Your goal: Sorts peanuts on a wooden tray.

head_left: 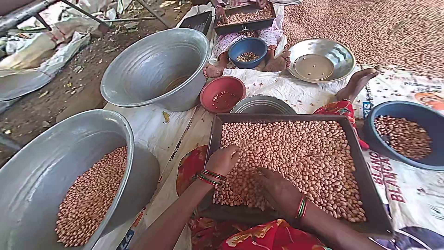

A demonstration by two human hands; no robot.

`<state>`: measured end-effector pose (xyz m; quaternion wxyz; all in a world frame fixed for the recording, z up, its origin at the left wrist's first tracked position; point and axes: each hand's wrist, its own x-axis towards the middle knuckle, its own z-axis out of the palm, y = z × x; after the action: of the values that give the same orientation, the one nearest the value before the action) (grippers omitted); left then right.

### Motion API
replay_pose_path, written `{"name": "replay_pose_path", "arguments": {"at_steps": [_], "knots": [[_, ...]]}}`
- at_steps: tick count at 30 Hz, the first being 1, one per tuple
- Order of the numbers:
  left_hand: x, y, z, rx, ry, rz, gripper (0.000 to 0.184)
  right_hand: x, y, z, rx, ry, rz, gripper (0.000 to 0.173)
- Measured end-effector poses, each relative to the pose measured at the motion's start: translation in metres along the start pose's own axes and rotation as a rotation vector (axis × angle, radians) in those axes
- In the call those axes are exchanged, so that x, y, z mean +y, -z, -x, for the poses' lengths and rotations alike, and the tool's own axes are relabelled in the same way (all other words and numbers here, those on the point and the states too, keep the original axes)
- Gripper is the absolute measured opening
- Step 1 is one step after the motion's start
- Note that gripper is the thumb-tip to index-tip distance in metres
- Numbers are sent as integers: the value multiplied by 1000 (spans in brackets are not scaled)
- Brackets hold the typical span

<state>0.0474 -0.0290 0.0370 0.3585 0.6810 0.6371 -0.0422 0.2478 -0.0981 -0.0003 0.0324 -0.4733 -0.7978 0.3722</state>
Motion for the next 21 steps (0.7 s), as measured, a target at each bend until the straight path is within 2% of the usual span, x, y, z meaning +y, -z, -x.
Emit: {"name": "replay_pose_path", "arguments": {"at_steps": [2, 4, 9, 12, 14, 17, 19, 21], "knots": [[-1, -1, -6, 48, -13, 60, 35, 10, 5, 6, 103, 52, -41, 34], [-4, -2, -10, 65, -25, 123, 34, 31, 26, 14, 256, 7, -53, 32], [-6, -16, -15, 61, -70, 324, 25, 81, 96, 41, 525, -344, -155, 34], [-3, -24, -17, 61, -86, 400, 22, 103, 124, 31, 588, -477, -273, 34], [-2, -29, -17, 72, -94, 425, 21, 115, 134, 6, 557, -499, -326, 35], [-1, -33, -15, 107, -93, 468, 21, 101, 120, -43, 420, -386, -351, 32], [0, -33, -11, 150, -104, 512, 21, 71, 103, -64, 191, -273, -309, 41], [-3, -32, -6, 199, -120, 534, 21, 40, 91, -63, -37, -117, -257, 49]]}}
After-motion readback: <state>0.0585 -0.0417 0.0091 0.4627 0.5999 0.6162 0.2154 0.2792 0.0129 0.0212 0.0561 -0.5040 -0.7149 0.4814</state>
